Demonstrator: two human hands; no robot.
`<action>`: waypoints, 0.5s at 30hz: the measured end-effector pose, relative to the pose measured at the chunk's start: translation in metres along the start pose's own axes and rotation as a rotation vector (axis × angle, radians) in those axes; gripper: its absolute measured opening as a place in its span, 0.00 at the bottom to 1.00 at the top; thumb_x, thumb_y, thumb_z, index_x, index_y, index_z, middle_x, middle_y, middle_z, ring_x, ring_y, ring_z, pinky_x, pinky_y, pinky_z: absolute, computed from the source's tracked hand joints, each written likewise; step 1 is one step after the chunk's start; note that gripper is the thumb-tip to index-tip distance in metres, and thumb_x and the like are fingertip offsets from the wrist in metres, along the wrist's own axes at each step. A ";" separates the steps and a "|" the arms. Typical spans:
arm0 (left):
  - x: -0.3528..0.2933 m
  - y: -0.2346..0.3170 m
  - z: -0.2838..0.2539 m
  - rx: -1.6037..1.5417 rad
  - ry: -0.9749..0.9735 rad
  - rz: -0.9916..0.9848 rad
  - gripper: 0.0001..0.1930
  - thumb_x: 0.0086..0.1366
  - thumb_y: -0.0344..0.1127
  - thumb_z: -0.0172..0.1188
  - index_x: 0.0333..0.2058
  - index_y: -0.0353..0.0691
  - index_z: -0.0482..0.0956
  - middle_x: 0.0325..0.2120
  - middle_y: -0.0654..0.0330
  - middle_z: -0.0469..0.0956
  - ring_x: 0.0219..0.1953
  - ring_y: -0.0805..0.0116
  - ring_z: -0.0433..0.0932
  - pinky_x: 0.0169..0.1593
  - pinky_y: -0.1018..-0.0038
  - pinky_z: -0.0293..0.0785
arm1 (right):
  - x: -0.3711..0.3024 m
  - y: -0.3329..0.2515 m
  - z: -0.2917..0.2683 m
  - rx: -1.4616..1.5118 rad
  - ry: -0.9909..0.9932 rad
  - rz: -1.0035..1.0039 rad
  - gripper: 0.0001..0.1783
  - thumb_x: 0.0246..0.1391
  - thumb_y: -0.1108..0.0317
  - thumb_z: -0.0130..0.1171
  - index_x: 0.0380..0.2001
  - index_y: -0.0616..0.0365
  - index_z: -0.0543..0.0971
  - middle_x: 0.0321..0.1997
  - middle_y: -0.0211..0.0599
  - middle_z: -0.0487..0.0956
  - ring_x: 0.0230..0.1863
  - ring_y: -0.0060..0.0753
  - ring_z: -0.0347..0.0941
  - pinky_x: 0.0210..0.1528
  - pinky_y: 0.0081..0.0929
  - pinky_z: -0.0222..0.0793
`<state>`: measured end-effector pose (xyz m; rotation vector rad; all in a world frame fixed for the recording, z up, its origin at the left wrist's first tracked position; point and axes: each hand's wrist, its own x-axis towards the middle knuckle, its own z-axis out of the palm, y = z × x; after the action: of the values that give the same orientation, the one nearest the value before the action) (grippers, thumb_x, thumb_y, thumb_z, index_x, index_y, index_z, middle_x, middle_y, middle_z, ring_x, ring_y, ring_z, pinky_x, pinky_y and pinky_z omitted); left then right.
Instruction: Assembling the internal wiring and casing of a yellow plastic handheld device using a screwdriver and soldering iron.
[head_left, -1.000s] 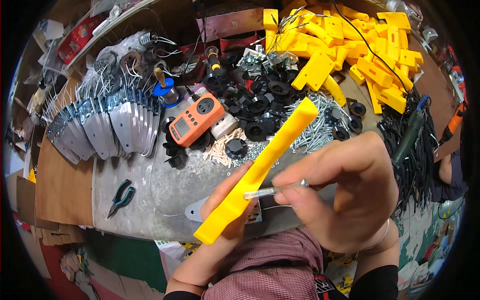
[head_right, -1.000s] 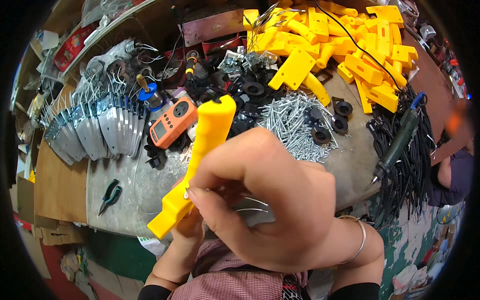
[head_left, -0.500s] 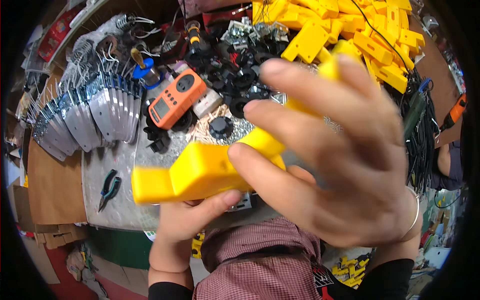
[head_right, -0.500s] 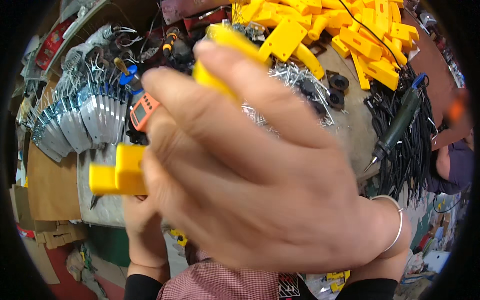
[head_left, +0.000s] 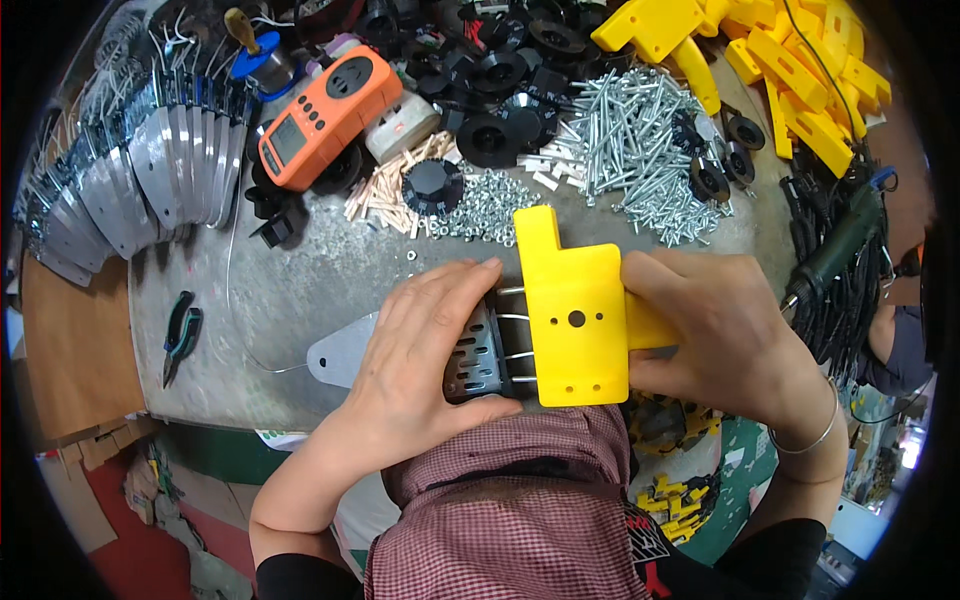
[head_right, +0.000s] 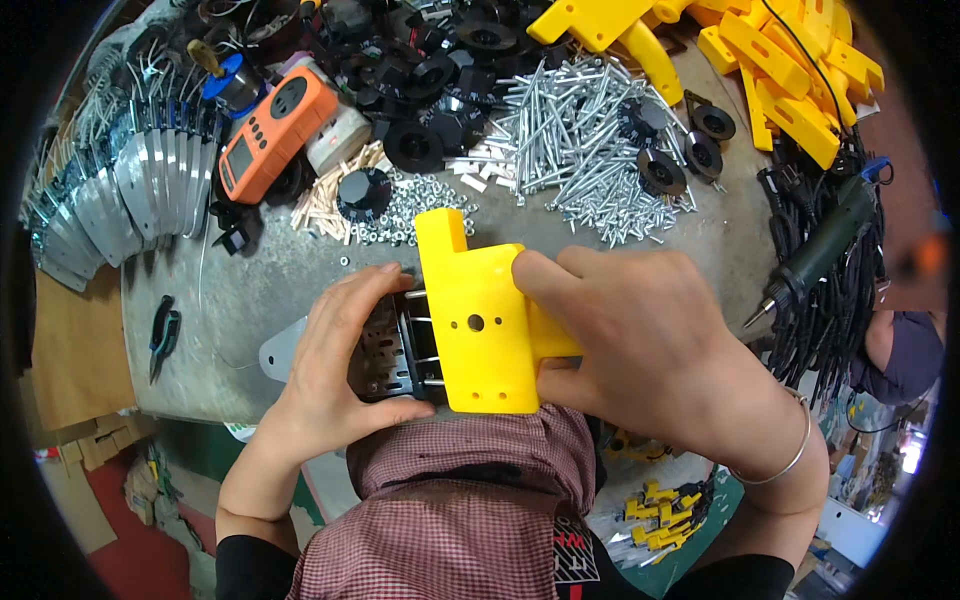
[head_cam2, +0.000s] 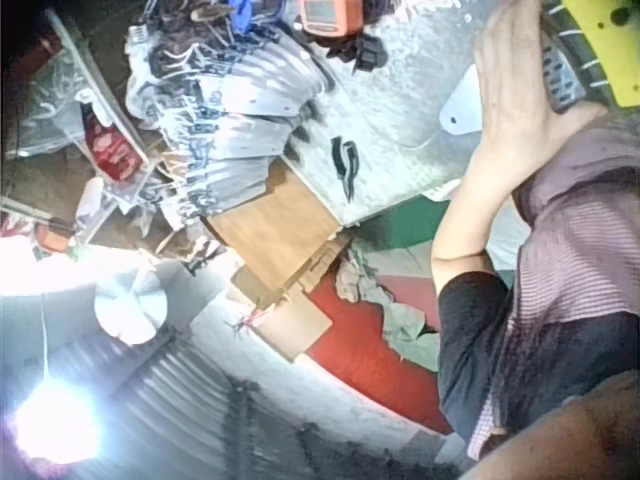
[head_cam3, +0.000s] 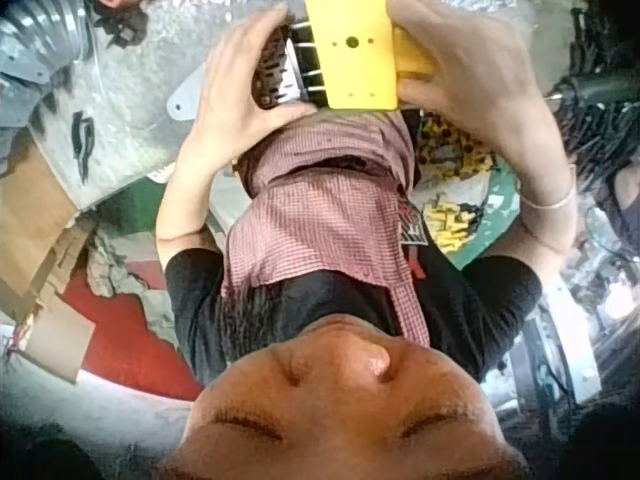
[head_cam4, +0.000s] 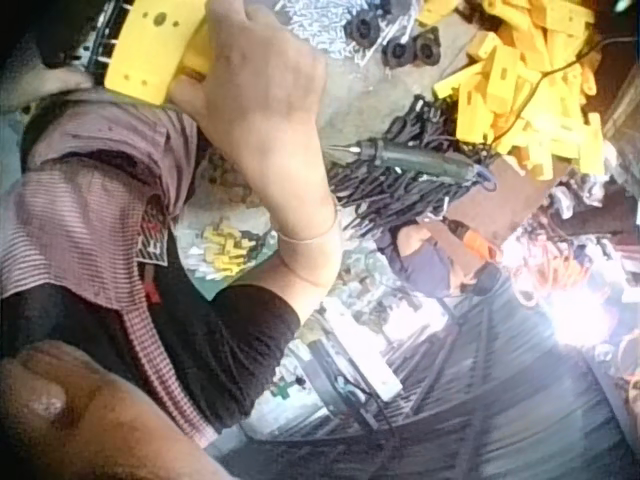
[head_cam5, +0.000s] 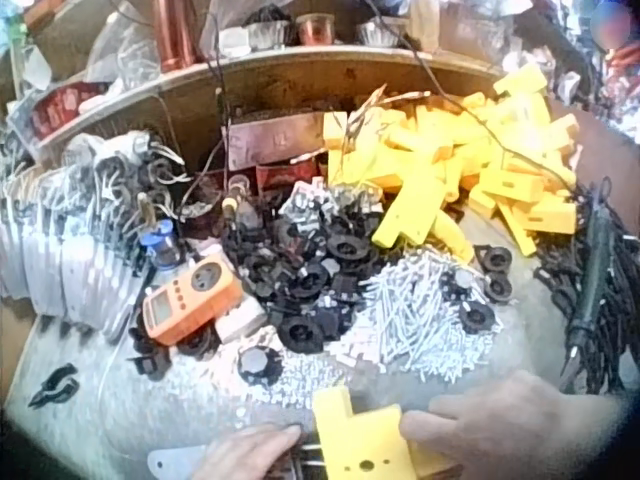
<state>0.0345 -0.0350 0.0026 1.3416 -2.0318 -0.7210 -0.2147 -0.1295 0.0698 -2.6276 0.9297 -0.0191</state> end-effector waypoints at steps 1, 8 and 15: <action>-0.002 -0.001 0.002 0.009 0.021 0.006 0.53 0.38 0.41 0.79 0.63 0.36 0.60 0.56 0.45 0.68 0.59 0.45 0.67 0.61 0.54 0.61 | 0.001 0.001 0.004 0.007 -0.010 -0.001 0.26 0.39 0.58 0.69 0.40 0.55 0.71 0.27 0.36 0.74 0.28 0.47 0.76 0.28 0.39 0.70; 0.000 -0.005 0.006 -0.087 0.072 0.038 0.52 0.38 0.36 0.78 0.63 0.36 0.61 0.54 0.46 0.70 0.55 0.46 0.71 0.58 0.55 0.64 | 0.017 0.018 0.015 0.168 -0.050 -0.065 0.28 0.38 0.56 0.70 0.41 0.55 0.72 0.30 0.39 0.78 0.31 0.48 0.77 0.30 0.40 0.72; 0.000 -0.006 0.008 -0.074 0.100 0.044 0.52 0.41 0.43 0.77 0.64 0.35 0.60 0.54 0.47 0.71 0.54 0.47 0.72 0.56 0.58 0.66 | 0.013 0.019 0.034 0.228 -0.004 -0.052 0.27 0.38 0.55 0.70 0.40 0.55 0.73 0.29 0.40 0.79 0.32 0.49 0.77 0.31 0.40 0.72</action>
<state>0.0320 -0.0366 -0.0073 1.2618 -1.9313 -0.6891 -0.2122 -0.1403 0.0303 -2.4389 0.8063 -0.1254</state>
